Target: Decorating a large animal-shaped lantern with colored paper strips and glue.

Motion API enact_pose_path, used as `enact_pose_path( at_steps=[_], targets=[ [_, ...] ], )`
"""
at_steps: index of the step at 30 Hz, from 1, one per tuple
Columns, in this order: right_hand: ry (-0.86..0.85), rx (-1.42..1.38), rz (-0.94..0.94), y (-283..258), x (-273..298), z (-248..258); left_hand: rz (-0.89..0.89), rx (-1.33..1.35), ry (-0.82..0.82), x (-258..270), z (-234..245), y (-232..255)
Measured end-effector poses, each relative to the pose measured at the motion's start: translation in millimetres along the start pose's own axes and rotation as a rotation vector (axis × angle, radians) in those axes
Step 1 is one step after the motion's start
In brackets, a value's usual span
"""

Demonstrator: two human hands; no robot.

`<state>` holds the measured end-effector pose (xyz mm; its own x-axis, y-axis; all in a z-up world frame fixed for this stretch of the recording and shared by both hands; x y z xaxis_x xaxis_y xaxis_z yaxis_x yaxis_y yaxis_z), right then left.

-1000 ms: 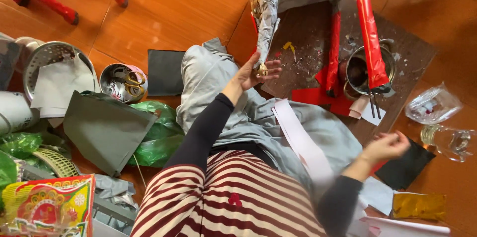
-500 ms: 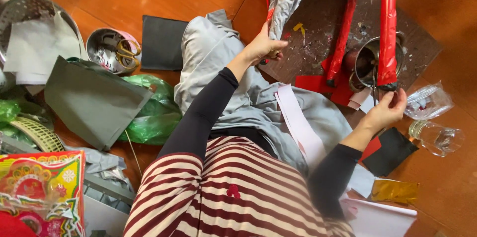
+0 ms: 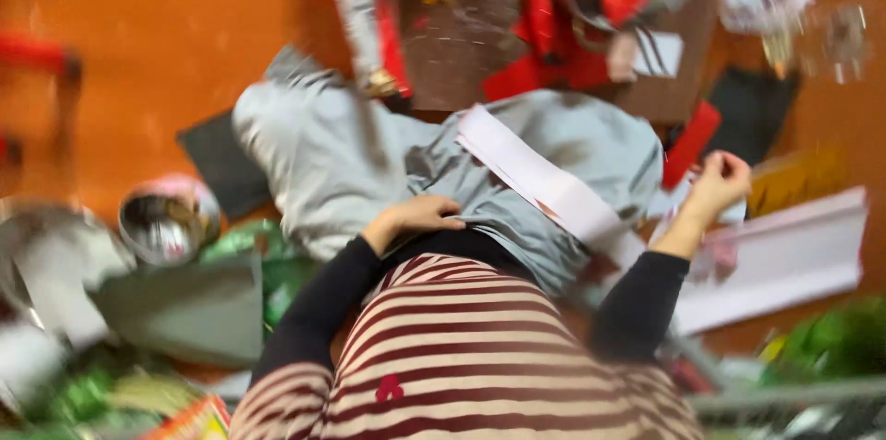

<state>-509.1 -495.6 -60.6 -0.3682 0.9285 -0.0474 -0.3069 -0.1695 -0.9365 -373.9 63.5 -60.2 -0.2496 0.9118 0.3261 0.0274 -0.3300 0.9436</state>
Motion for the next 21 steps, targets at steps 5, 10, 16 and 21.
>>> enact_pose_path(
  at_steps=[5, 10, 16, 21],
  targets=[
    [0.134, 0.14, -0.149, 119.9, 41.5, 84.0, 0.279, -0.269, -0.119, -3.9, 24.5, 56.8],
    [0.284, 0.589, 0.008, 137.8, 75.3, 106.3, 0.369, -0.099, 0.305, -23.5, 60.2, 71.5],
    [0.382, 0.424, -0.567, 115.5, 98.5, 123.0, 0.419, -0.018, 0.335, -39.0, 64.0, 58.4],
    [0.532, 0.586, -0.209, 198.3, 131.3, 152.6, 0.456, -0.031, 0.292, -45.1, 48.0, 76.1]
  ],
)
Point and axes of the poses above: each hand's wrist, its own x-axis away from the middle knuckle, its own z-axis out of the back of the hand, y = z × x, the point moved 2 cm from there along -x, towards the middle knuckle, and after that the axes turned 4 degrees about y, right-handed, at the moved point
